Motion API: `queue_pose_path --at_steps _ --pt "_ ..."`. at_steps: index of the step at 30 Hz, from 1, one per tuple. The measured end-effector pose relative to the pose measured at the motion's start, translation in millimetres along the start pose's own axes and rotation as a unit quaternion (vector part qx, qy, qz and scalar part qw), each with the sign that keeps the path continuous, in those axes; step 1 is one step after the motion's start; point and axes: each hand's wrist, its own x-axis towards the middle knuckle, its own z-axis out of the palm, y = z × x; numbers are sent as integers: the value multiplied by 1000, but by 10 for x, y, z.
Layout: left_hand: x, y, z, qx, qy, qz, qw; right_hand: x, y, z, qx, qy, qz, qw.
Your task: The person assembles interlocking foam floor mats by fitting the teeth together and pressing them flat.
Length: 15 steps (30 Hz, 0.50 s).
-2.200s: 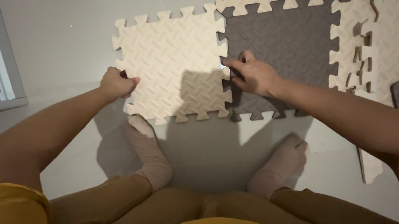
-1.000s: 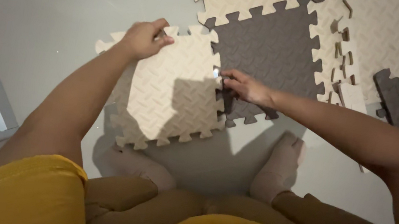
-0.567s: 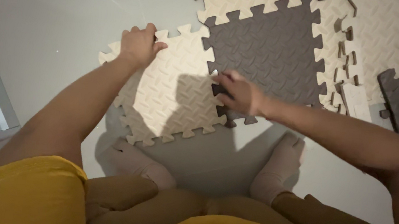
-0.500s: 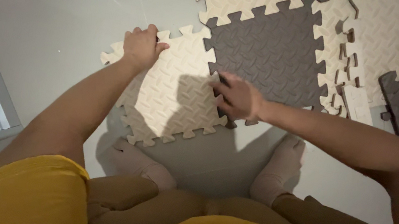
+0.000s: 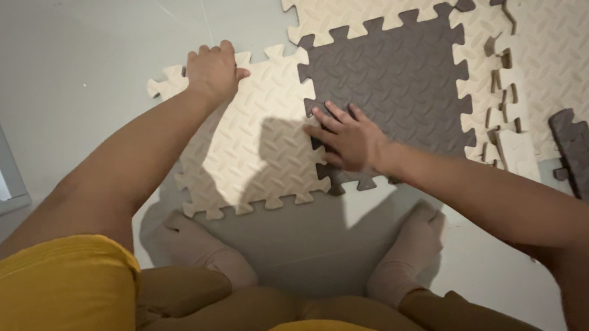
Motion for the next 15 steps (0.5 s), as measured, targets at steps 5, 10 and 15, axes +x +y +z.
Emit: queue_pose_path --at_steps 5,10,15 --pt "-48 -7 -64 -2 -11 -14 1000 66 50 -24 -19 22 -14 999" --pt "-67 -39 72 -3 19 -2 1000 128 57 -86 -33 80 -15 996" --pt "24 -23 416 163 266 256 915 254 111 -103 -9 118 -1 993"
